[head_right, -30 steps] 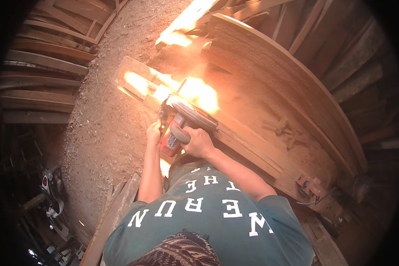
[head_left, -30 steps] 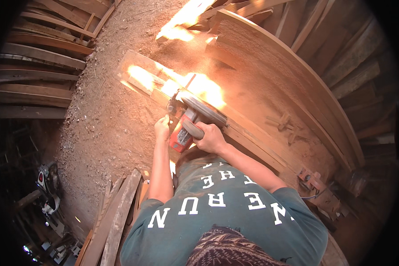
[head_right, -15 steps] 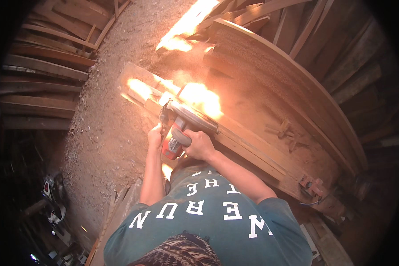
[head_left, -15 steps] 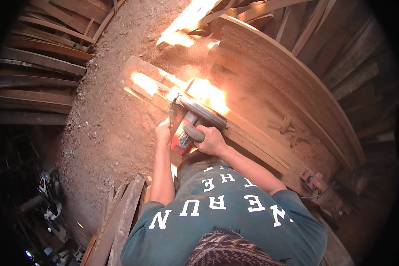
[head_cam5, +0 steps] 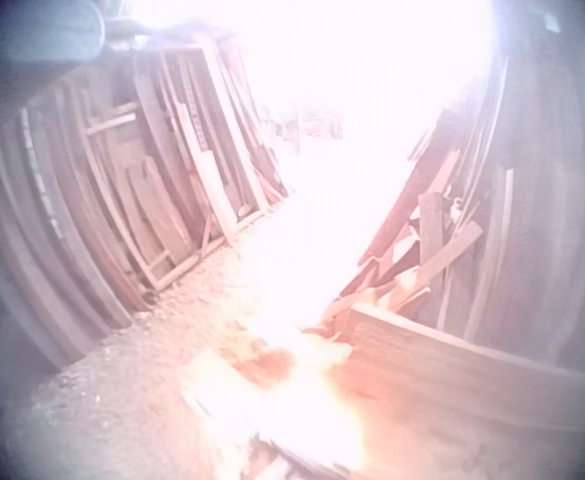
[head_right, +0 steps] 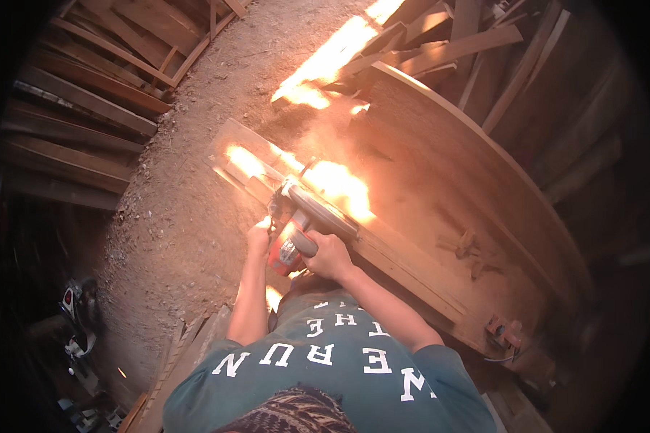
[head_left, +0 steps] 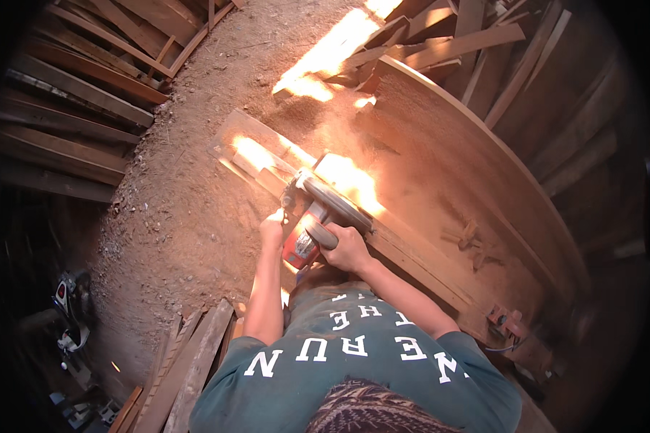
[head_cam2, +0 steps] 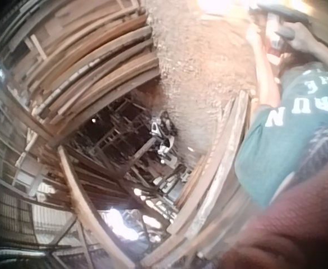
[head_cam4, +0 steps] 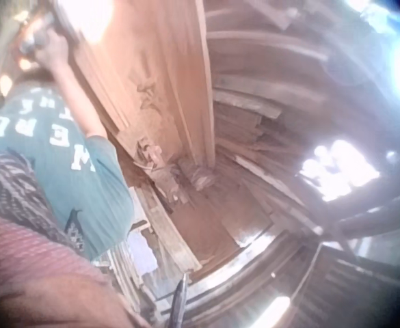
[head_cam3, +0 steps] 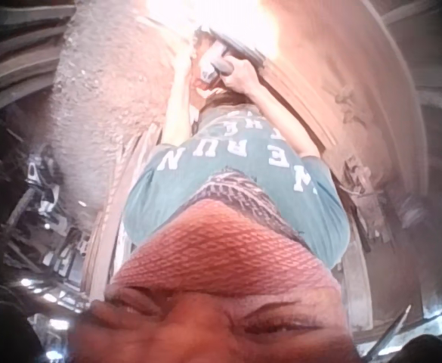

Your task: The person uses a circular saw to cut a long wooden plank into smaller pieces. The person positions the plank on supports, aligns the saw, and makes several cuts along the length of the wood, creating separate segments.

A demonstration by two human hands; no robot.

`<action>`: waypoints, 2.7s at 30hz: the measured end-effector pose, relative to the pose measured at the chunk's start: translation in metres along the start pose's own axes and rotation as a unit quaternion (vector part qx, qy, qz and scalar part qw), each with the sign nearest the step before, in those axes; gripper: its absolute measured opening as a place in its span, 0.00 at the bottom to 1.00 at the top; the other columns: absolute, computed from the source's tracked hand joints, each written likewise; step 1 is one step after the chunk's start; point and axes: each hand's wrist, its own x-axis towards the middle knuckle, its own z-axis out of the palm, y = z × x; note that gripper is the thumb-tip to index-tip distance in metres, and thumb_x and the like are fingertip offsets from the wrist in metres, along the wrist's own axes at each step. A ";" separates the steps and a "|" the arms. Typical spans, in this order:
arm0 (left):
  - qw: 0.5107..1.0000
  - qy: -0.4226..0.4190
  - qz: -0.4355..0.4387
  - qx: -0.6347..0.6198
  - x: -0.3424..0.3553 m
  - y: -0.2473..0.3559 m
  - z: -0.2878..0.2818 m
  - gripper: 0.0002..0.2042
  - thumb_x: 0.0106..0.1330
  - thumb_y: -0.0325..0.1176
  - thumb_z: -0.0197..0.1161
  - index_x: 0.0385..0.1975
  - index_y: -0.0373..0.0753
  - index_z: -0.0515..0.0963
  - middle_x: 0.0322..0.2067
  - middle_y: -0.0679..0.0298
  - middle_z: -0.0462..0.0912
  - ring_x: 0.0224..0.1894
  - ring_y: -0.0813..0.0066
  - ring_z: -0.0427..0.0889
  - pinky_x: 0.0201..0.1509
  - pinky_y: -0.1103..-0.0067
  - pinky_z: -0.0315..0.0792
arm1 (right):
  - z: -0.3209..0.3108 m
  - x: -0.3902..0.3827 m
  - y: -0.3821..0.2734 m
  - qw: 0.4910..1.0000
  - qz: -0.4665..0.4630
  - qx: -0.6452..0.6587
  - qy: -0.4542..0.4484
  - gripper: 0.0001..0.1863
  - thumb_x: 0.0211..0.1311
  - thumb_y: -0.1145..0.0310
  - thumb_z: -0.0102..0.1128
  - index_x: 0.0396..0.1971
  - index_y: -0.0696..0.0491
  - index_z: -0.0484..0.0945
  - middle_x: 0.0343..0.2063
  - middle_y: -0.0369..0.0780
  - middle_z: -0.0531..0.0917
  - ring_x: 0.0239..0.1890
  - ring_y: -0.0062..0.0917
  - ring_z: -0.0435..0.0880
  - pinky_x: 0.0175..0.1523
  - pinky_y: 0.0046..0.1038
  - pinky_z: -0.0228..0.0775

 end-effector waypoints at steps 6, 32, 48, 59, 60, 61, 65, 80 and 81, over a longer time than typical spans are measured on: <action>1.000 0.012 0.015 0.006 0.004 -0.003 0.000 0.11 0.77 0.42 0.63 0.38 0.45 0.87 0.33 0.73 0.85 0.33 0.84 0.78 0.33 0.81 0.64 | -0.004 -0.001 -0.003 1.000 -0.020 0.013 0.002 0.15 0.57 0.69 0.74 0.45 0.54 0.86 0.35 0.52 0.89 0.39 0.48 0.90 0.45 0.39 0.83; 0.999 0.026 0.034 -0.016 0.115 0.055 -0.065 0.14 0.76 0.44 0.67 0.37 0.38 0.85 0.31 0.67 0.83 0.35 0.75 0.83 0.39 0.74 0.76 | 0.054 0.125 -0.015 0.994 0.051 -0.066 -0.076 0.20 0.55 0.65 0.71 0.49 0.52 0.87 0.37 0.55 0.89 0.45 0.51 0.90 0.51 0.45 0.82; 0.926 0.008 0.272 0.261 -0.112 0.029 0.025 0.12 0.73 0.37 0.66 0.46 0.34 0.83 0.40 0.54 0.86 0.42 0.59 0.84 0.49 0.66 0.77 | -0.179 -0.097 -0.027 0.986 0.123 0.042 0.104 0.19 0.58 0.67 0.72 0.48 0.58 0.86 0.39 0.44 0.91 0.42 0.27 0.89 0.52 0.32 0.79; 0.611 -0.178 0.486 0.599 -0.332 -0.083 0.266 0.42 0.58 0.34 0.74 0.75 0.39 0.64 0.73 0.52 0.68 0.79 0.43 0.59 0.78 0.36 0.49 | -0.353 -0.332 0.071 0.941 0.147 0.089 0.293 0.21 0.53 0.79 0.68 0.51 0.61 0.86 0.38 0.36 0.88 0.39 0.19 0.85 0.47 0.25 0.77; 0.557 -0.197 0.497 0.636 -0.338 -0.102 0.288 0.43 0.59 0.33 0.73 0.77 0.39 0.61 0.76 0.53 0.65 0.81 0.41 0.55 0.78 0.33 0.45 | -0.368 -0.354 0.075 0.936 0.163 0.105 0.293 0.22 0.53 0.79 0.67 0.51 0.62 0.86 0.39 0.37 0.88 0.40 0.21 0.85 0.48 0.25 0.77; 0.532 -0.215 0.507 0.643 -0.338 -0.111 0.305 0.44 0.60 0.33 0.71 0.79 0.40 0.59 0.77 0.54 0.64 0.82 0.41 0.54 0.78 0.32 0.44 | -0.380 -0.369 0.073 0.930 0.178 0.118 0.298 0.22 0.52 0.78 0.66 0.51 0.63 0.86 0.40 0.38 0.89 0.41 0.22 0.86 0.48 0.25 0.78; 0.485 -0.245 0.491 0.681 -0.328 -0.150 0.346 0.36 0.64 0.33 0.66 0.74 0.40 0.65 0.71 0.56 0.71 0.81 0.46 0.57 0.77 0.27 0.40 | -0.413 -0.415 0.086 0.936 0.143 0.124 0.297 0.23 0.52 0.79 0.66 0.51 0.63 0.86 0.40 0.37 0.88 0.41 0.21 0.86 0.48 0.25 0.77; 0.617 -0.099 0.484 0.613 -0.392 -0.167 0.268 0.40 0.53 0.27 0.70 0.71 0.40 0.68 0.75 0.53 0.66 0.80 0.44 0.57 0.76 0.33 0.50 | -0.451 -0.458 0.133 0.939 0.150 0.154 0.268 0.25 0.54 0.80 0.67 0.55 0.58 0.87 0.43 0.37 0.90 0.44 0.22 0.87 0.52 0.26 0.78; 0.718 -0.036 0.453 0.528 -0.389 -0.183 0.262 0.39 0.55 0.30 0.71 0.72 0.41 0.68 0.74 0.53 0.66 0.80 0.44 0.58 0.76 0.36 0.52 | -0.450 -0.456 0.133 0.941 0.141 0.153 0.267 0.25 0.55 0.80 0.67 0.55 0.59 0.87 0.44 0.37 0.90 0.45 0.22 0.87 0.53 0.26 0.78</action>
